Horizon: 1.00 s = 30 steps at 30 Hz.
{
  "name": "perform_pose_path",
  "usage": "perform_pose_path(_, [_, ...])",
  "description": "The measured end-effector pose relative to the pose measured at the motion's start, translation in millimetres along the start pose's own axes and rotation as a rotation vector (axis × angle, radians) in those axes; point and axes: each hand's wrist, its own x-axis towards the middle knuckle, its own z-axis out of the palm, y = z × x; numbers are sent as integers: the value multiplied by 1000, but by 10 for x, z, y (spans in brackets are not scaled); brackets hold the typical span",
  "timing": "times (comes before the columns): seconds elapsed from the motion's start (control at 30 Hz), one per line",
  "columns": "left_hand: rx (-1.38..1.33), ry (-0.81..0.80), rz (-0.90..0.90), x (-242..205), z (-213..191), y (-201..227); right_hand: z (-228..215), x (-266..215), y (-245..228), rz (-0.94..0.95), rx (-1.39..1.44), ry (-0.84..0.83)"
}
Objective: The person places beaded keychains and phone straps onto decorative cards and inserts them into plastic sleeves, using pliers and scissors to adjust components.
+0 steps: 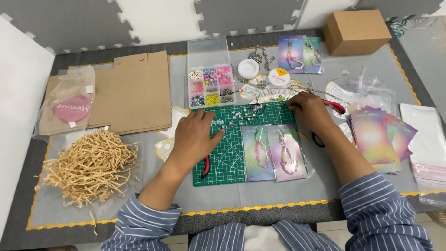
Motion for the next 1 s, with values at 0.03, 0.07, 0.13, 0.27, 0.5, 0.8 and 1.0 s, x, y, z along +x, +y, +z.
perform_pose_path(0.03, [0,0,6,69,28,20,-87,10,-96,4,-2,4])
perform_pose_path(0.07, [-35,4,42,137,54,41,-174,21,-194,32,96,16])
perform_pose_path(0.13, [-71,5,84,280,90,77,-340,78,-418,65,192,32])
perform_pose_path(0.27, [-249,71,150,538,89,91,-464,330,-727,62,322,-6])
perform_pose_path(0.5, [-373,100,94,619,-31,-38,88,787,-221,-31,17,-46])
perform_pose_path(0.8, [-442,127,35,579,-284,-205,59,704,-309,-129,-2,-127])
perform_pose_path(1.0, [-436,284,35,499,-404,-528,133,743,-226,-193,-160,-152])
